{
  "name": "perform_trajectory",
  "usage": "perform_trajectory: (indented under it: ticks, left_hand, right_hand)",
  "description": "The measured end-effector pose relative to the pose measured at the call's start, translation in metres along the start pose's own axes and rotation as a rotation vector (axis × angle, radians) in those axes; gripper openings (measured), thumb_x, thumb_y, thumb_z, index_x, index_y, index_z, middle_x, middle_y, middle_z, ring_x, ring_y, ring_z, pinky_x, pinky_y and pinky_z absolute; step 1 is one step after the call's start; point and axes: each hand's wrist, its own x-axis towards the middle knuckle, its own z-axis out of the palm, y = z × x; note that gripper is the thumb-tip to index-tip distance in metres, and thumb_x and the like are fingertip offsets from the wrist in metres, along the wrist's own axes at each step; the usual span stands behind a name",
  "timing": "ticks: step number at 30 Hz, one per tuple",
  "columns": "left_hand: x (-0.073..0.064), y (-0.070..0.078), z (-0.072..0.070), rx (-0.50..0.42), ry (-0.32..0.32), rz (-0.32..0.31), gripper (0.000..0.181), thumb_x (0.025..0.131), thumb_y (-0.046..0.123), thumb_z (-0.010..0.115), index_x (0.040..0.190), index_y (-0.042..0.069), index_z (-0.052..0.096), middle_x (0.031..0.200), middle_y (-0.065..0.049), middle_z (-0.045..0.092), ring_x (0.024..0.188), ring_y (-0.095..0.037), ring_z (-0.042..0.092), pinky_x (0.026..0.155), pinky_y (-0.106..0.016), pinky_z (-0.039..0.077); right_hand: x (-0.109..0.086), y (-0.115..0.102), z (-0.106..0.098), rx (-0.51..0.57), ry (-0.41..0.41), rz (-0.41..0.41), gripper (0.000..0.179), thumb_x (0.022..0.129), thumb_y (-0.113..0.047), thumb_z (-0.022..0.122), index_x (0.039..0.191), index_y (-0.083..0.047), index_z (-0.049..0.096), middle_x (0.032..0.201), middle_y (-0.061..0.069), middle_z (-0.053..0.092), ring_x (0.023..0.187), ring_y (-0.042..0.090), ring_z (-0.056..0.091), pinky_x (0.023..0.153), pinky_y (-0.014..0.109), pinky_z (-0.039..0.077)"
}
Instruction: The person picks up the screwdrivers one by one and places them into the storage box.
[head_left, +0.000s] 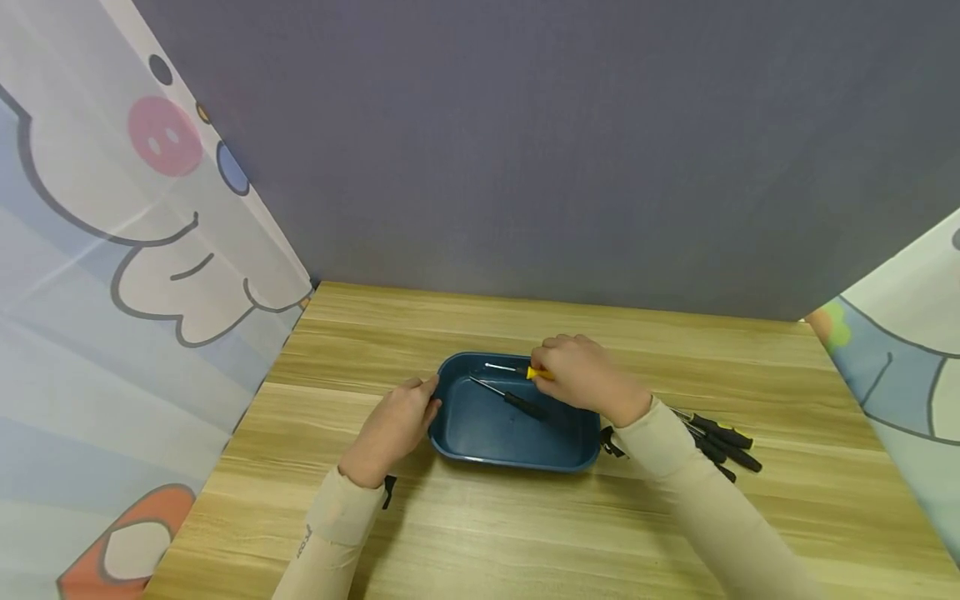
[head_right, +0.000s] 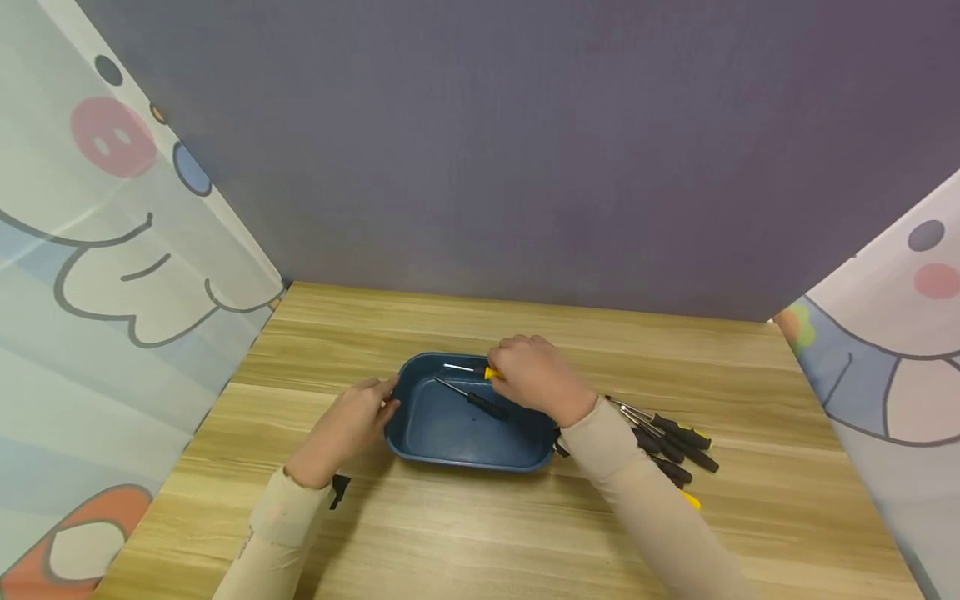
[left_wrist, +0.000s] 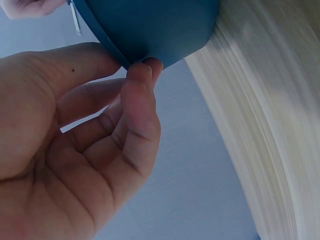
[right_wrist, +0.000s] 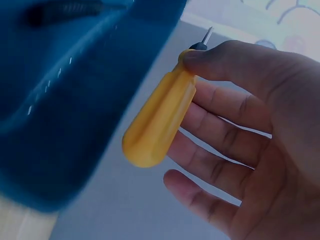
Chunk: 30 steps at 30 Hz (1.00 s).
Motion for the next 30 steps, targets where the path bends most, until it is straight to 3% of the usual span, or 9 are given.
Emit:
perform_trajectory:
  ticks: [12,23,30]
  left_hand:
    - [-0.002,0.001,0.000,0.005,0.007,0.004,0.037,0.094,0.006,0.070,0.125,-0.012,0.063,0.092,-0.017,0.067,0.072,-0.024,0.066,0.061,-0.033,0.055]
    - [-0.003,0.002,-0.001,0.006,0.009,0.010,0.037,0.094,0.006,0.070,0.125,-0.011,0.063,0.092,-0.018,0.067,0.072,-0.024,0.065,0.062,-0.034,0.056]
    - [-0.003,0.001,0.000,0.004,0.007,0.011,0.037,0.094,0.007,0.070,0.126,-0.011,0.063,0.094,-0.018,0.067,0.073,-0.024,0.066,0.062,-0.033,0.056]
  right_hand:
    - [0.024,-0.019,0.032,-0.026,-0.074,-0.025,0.015,0.088,-0.020,0.078,0.079,-0.015,0.067,0.071,-0.004,0.058,0.060,0.012,0.050,0.061,0.036,0.048]
    - [0.025,-0.018,0.053,-0.082,-0.124,0.040,0.010,0.090,-0.019,0.076,0.084,-0.013,0.071,0.075,0.001,0.061,0.061,0.012,0.051,0.052,0.030,0.047]
    - [0.024,-0.017,0.054,-0.096,-0.099,0.031,0.012,0.090,-0.018,0.076,0.082,-0.012,0.069,0.075,0.002,0.061,0.061,0.013,0.054,0.053,0.033,0.051]
